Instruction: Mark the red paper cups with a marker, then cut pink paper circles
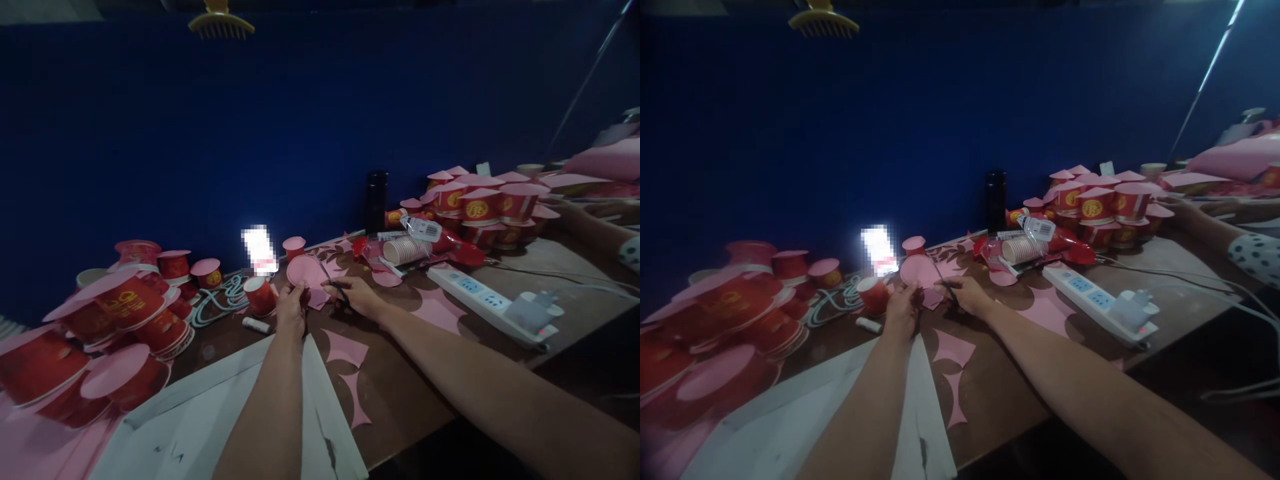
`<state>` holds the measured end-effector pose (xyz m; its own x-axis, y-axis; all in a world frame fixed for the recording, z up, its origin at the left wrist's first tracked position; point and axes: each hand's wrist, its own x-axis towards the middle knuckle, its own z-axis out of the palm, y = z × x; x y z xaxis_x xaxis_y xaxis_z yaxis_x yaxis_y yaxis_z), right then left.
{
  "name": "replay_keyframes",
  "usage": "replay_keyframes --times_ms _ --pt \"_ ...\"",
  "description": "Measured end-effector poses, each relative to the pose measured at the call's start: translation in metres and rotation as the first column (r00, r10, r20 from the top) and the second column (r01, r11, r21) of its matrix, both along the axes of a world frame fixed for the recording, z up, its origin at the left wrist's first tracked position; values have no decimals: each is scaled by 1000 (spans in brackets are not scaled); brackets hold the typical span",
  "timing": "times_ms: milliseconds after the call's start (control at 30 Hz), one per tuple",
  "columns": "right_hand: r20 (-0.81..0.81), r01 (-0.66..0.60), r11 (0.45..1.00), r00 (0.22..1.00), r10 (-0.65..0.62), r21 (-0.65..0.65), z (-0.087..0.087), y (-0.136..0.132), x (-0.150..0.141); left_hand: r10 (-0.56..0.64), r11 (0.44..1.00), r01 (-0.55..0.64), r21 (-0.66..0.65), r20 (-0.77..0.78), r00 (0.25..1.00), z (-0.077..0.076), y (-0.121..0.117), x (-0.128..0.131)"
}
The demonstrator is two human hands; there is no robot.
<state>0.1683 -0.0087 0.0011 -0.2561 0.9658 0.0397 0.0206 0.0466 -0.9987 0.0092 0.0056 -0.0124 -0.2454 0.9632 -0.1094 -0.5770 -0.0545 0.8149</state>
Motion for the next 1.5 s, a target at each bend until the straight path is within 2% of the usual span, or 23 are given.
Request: replay_keyframes --times_ms 667,1267,1500 --pt "14 9 1000 1000 -9 16 4 -2 -1 -1 1000 1 -25 -1 1000 5 -2 1" --pt "48 23 999 999 -25 38 1 -2 0 28 1000 -28 -1 7 1000 -1 0 -1" --pt "71 44 998 996 -47 46 0 -1 0 31 1000 -31 -2 24 999 6 -4 1"
